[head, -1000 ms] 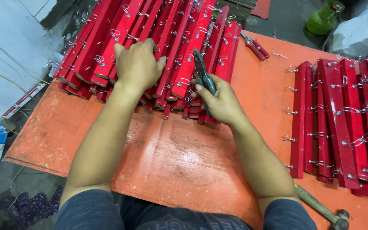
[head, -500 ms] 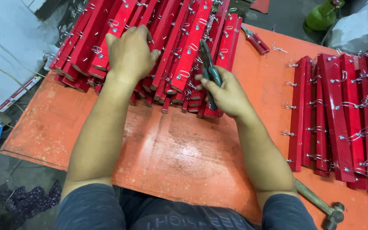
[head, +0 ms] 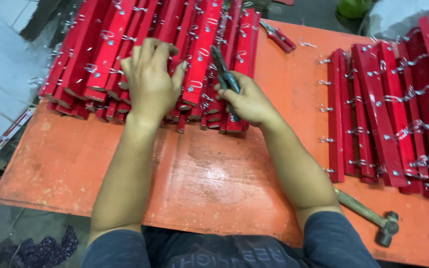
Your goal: The person uses pliers to bend metal hooks onto red wooden slats. They pick up a slat, position the hook, and use the pliers to secure it, repeating the process for multiple slats on a workbench.
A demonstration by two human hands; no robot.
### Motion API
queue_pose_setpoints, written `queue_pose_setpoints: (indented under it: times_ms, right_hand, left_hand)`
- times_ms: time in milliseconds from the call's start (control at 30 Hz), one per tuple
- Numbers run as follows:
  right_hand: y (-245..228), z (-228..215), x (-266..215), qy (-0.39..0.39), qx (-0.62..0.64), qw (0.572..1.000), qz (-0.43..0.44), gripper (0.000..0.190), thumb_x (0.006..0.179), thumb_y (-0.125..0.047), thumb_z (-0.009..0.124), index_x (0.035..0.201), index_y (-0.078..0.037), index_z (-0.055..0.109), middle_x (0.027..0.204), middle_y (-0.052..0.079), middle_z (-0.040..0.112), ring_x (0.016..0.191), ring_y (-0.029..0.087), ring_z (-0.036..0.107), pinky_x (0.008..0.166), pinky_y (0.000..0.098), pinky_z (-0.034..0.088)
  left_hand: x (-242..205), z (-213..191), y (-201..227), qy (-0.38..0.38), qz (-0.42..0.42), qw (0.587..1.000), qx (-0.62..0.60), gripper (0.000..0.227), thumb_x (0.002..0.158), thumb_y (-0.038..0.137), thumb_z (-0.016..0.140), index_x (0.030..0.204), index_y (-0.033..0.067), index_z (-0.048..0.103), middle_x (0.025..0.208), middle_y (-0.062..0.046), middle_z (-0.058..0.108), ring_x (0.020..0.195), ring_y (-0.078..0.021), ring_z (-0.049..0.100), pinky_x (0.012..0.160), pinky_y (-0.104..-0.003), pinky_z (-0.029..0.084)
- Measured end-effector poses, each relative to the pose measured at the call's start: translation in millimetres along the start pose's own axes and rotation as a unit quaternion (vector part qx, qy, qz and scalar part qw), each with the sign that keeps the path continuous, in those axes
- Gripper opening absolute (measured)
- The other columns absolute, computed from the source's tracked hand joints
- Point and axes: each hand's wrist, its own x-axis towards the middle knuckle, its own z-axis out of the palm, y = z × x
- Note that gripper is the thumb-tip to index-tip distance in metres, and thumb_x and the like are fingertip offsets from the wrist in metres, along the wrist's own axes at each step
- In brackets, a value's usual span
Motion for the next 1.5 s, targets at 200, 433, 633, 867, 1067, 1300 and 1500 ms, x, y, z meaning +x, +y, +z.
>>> queue_pose_setpoints:
  times_ms: [200,433,633,867,1067,1300,1500]
  right_hand:
    - [5.6,-2.9,-0.6,-0.004,0.015,0.999,-0.033,0.022,0.093,-0.008,0.057,0.115,-0.005,0.056,0.094,0.003,0.066,0.079,0.013,0.067,0.05,0.0259,0.055]
    - [-17.5,-26.5,-31.2,0.067,-0.047,0.994,-0.074,0.017,0.097,-0.019,0.064,0.092,-0.014,0.049,0.069,-0.005,0.043,0.05,0.006,0.04,0.042,0.0255,0.035]
    - [-26.4,-58.3,-99.8,0.124,-0.165,0.978,-0.01,0.018,0.094,-0.023,0.06,0.11,-0.014,0.059,0.077,-0.001,0.067,0.056,0.01,0.061,0.059,0.0276,0.053]
    - [19.1,-112.7,-183.7,0.265,-0.097,0.959,0.019,0.032,0.096,-0.017,0.06,0.127,-0.008,0.055,0.085,0.009,0.066,0.062,0.016,0.067,0.049,0.0289,0.059]
    - [55.0,-141.2,-277.1,0.456,-0.093,0.885,-0.019,0.026,0.102,-0.01,0.061,0.126,0.0,0.054,0.077,0.014,0.064,0.058,0.022,0.066,0.051,0.0316,0.056]
    - [84.3,-160.1,-321.2,0.618,-0.134,0.772,0.067,0.023,0.101,-0.02,0.062,0.119,-0.009,0.054,0.096,0.0,0.065,0.064,0.012,0.065,0.054,0.0271,0.053]
    - [100.3,-162.0,-310.6,0.594,0.025,0.8,0.079,0.021,0.098,-0.019,0.063,0.114,-0.009,0.056,0.087,0.003,0.062,0.069,0.012,0.068,0.05,0.0252,0.057]
  left_hand:
    - [-12.3,28.3,-2.6,0.001,0.022,0.995,0.098,0.022,0.083,0.022,0.08,0.102,0.012,0.072,0.108,-0.005,0.067,0.1,-0.0285,0.053,0.079,-0.046,0.031]
    - [-8.8,18.8,-0.5,0.031,0.069,0.996,0.042,0.013,0.091,0.02,0.079,0.101,0.019,0.071,0.101,-0.001,0.068,0.089,-0.025,0.058,0.079,-0.041,0.025]
    - [-7.6,10.6,38.0,0.033,0.11,0.993,0.015,0.008,0.1,0.014,0.077,0.107,0.0129,0.073,0.106,-0.002,0.069,0.096,-0.0248,0.055,0.081,-0.041,0.023]
    - [-8.0,60.9,132.5,-0.111,0.153,0.947,-0.261,0.005,0.1,0.017,0.072,0.103,0.0133,0.07,0.094,-0.003,0.07,0.088,-0.0262,0.067,0.081,-0.042,0.037]
    - [-5.3,148.1,210.3,-0.32,0.053,0.851,-0.413,0.016,0.092,0.023,0.074,0.103,0.0128,0.072,0.086,-0.011,0.074,0.084,-0.032,0.074,0.076,-0.042,0.053]
    - [0.6,233.5,296.6,-0.422,-0.096,0.795,-0.425,0.027,0.085,0.041,0.073,0.1,0.018,0.072,0.078,0.008,0.069,0.076,-0.005,0.063,0.073,-0.024,0.052]
    - [-1.2,260.4,337.0,-0.456,-0.126,0.813,-0.34,0.036,0.083,0.059,0.066,0.085,0.0227,0.066,0.076,0.01,0.066,0.079,-0.0094,0.064,0.073,-0.031,0.049]
